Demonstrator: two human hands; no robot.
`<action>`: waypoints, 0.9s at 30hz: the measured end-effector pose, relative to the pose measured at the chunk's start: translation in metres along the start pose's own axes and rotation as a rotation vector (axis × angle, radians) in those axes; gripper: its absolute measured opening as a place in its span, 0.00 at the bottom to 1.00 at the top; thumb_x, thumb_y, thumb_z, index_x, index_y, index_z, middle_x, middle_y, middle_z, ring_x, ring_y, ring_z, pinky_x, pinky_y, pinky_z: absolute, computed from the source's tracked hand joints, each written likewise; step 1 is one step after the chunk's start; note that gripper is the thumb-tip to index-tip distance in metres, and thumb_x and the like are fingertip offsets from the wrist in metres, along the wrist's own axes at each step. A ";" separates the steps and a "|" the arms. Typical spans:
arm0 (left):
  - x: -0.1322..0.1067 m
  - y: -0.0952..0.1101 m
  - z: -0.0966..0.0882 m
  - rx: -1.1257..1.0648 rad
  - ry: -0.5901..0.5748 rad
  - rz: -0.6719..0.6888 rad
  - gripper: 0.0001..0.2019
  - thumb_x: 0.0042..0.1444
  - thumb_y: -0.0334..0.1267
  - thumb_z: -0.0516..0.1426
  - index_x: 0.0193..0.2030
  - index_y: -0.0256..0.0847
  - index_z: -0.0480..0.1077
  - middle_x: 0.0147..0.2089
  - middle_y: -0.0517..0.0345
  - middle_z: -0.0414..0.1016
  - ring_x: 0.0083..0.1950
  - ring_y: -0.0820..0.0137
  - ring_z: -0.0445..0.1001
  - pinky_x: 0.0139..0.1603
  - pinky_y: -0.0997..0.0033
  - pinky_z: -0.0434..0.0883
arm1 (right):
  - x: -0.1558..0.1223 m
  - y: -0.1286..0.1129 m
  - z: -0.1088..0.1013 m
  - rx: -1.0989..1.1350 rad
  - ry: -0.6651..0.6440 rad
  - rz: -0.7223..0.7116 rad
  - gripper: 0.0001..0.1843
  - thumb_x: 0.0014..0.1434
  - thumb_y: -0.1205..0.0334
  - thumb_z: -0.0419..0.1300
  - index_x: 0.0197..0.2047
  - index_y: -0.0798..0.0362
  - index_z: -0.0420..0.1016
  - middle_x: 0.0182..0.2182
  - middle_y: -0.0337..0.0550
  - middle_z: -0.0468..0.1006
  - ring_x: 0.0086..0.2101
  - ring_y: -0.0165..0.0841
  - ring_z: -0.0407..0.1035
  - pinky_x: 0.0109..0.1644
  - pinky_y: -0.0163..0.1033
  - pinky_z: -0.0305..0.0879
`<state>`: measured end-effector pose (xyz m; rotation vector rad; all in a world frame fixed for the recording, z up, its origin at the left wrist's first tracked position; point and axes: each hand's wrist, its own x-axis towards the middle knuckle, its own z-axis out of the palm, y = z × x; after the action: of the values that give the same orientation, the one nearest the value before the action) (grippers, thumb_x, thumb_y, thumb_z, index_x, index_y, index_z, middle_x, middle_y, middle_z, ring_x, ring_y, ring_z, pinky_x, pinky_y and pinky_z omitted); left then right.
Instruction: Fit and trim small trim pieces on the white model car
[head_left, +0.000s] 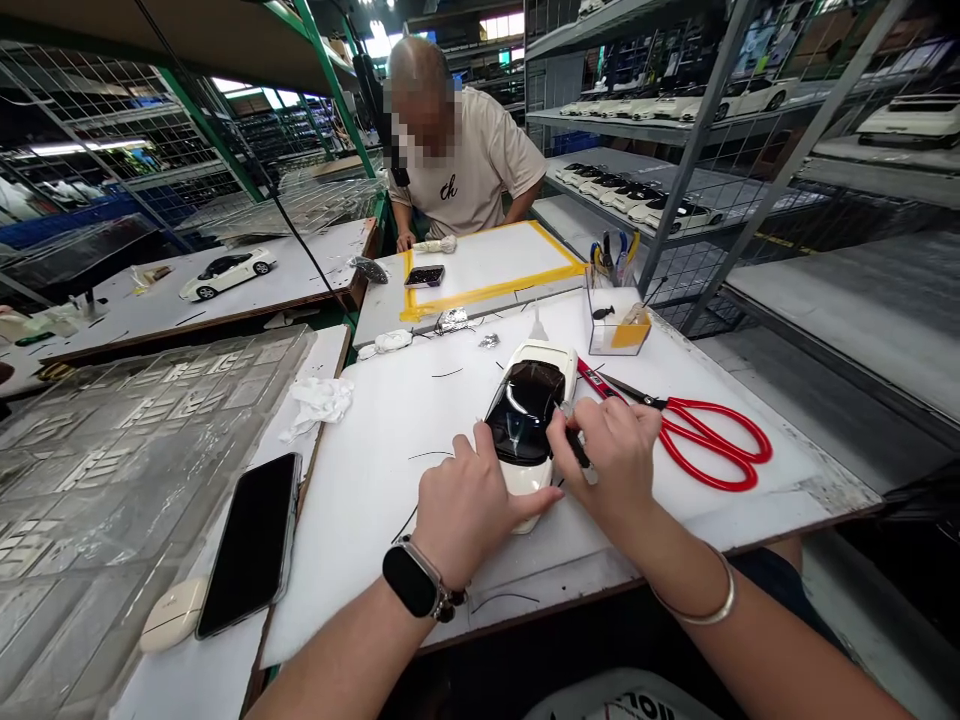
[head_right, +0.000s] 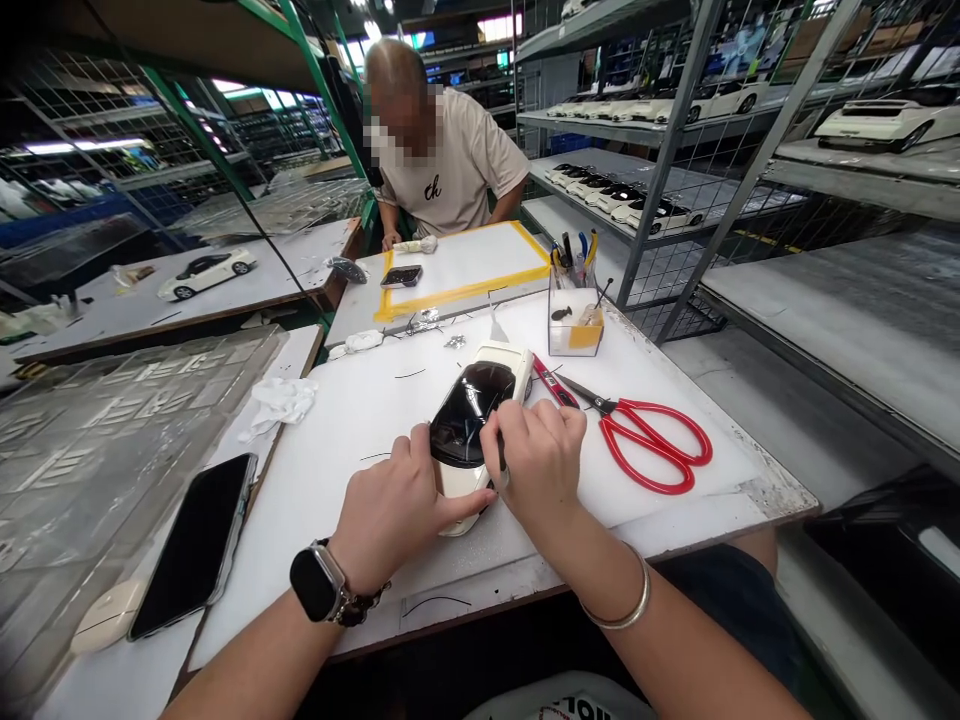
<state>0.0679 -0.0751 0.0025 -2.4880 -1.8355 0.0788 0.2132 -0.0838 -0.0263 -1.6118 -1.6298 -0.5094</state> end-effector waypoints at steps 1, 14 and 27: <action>0.000 0.000 0.000 -0.001 -0.003 -0.003 0.44 0.45 0.74 0.44 0.51 0.32 0.60 0.35 0.50 0.70 0.31 0.59 0.75 0.24 0.66 0.68 | 0.002 0.001 -0.001 0.041 -0.022 0.038 0.11 0.57 0.66 0.53 0.25 0.52 0.55 0.18 0.34 0.63 0.24 0.30 0.57 0.38 0.41 0.48; 0.001 -0.001 0.000 0.013 0.006 0.010 0.44 0.45 0.75 0.44 0.50 0.32 0.61 0.34 0.52 0.69 0.29 0.60 0.74 0.23 0.66 0.66 | 0.059 0.031 -0.004 0.362 -0.345 0.428 0.11 0.42 0.68 0.55 0.19 0.52 0.53 0.15 0.31 0.60 0.21 0.28 0.52 0.32 0.36 0.49; 0.001 -0.001 -0.001 0.008 -0.014 0.002 0.44 0.45 0.75 0.44 0.51 0.32 0.60 0.36 0.50 0.70 0.30 0.60 0.74 0.25 0.66 0.68 | 0.016 0.027 -0.013 0.379 -0.116 0.316 0.15 0.50 0.64 0.59 0.21 0.52 0.54 0.16 0.30 0.59 0.21 0.27 0.54 0.36 0.37 0.54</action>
<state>0.0679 -0.0739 0.0036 -2.4899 -1.8346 0.1038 0.2440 -0.0797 -0.0120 -1.5852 -1.4116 0.0563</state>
